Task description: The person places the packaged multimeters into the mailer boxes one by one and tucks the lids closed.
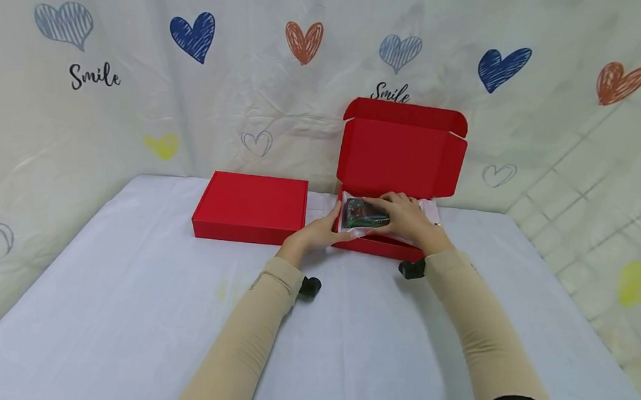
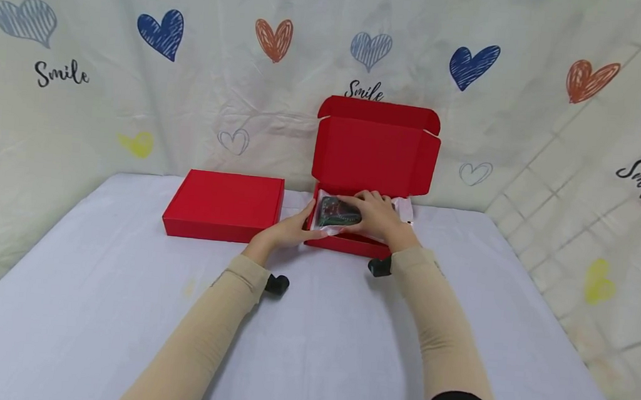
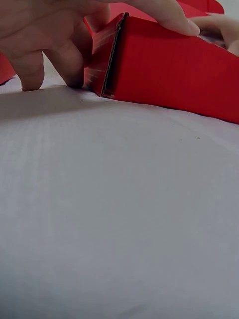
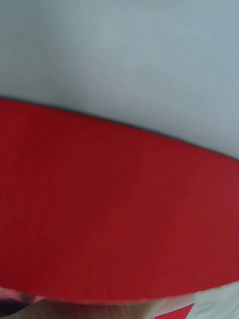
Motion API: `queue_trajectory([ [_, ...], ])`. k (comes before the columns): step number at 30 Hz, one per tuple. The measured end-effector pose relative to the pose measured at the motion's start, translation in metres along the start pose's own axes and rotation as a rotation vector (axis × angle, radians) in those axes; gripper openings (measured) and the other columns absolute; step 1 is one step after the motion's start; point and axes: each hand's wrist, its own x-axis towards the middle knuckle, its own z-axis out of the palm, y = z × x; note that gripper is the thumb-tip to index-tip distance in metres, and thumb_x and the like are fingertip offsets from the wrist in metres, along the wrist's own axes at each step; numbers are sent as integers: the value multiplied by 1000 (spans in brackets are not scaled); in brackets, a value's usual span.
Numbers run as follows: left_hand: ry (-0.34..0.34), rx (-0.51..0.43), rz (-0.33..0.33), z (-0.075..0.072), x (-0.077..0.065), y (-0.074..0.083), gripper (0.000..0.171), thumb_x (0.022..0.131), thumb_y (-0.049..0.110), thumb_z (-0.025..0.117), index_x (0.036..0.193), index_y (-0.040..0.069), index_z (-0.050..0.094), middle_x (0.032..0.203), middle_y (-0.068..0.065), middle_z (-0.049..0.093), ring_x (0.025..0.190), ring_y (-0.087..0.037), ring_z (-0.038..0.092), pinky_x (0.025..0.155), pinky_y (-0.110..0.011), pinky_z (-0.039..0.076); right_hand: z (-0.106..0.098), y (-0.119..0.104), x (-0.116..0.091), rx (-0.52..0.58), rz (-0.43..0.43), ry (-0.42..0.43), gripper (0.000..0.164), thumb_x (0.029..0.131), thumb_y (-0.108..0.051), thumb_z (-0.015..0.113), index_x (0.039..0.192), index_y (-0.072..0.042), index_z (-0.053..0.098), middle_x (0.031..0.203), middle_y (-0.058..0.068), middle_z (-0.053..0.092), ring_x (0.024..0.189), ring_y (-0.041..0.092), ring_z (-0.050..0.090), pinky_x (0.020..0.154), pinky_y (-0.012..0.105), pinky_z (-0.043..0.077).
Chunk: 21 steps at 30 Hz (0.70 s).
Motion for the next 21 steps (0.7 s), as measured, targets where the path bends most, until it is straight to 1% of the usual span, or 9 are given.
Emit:
queue_trajectory([
  [6,2,6,13,1,-1,0,103,95,50,68,166,25,-1,166,-12,25,145,-34,31,112,-55,39,6,1,2,6,-22,-3,88,79,-44,88,155,-26,48,142,19,49,132,38,40,109,64,34],
  [11,2,4,6,4,-3,0,103,95,50,69,166,26,-1,164,-14,28,143,-34,33,110,-54,42,19,6,3,43,-20,-18,88,80,-41,87,157,-26,45,144,19,47,133,39,39,109,64,36],
  [14,4,4,9,5,-4,0,101,96,49,68,166,25,-1,163,-14,29,142,-33,34,110,-54,42,25,8,2,66,-11,-23,87,82,-38,86,157,-25,44,145,20,47,133,39,39,108,63,38],
  [18,3,-3,13,3,-4,1,101,96,49,68,166,26,-1,164,-13,28,142,-33,33,111,-55,41,26,8,2,95,-1,-25,86,83,-36,85,158,-24,43,145,20,45,133,39,38,108,62,38],
  [21,3,4,18,2,-3,1,101,96,50,67,166,25,-1,165,-13,27,143,-33,33,112,-54,40,24,7,3,97,-6,-28,87,84,-36,85,159,-23,41,146,20,44,134,39,37,109,62,38],
])
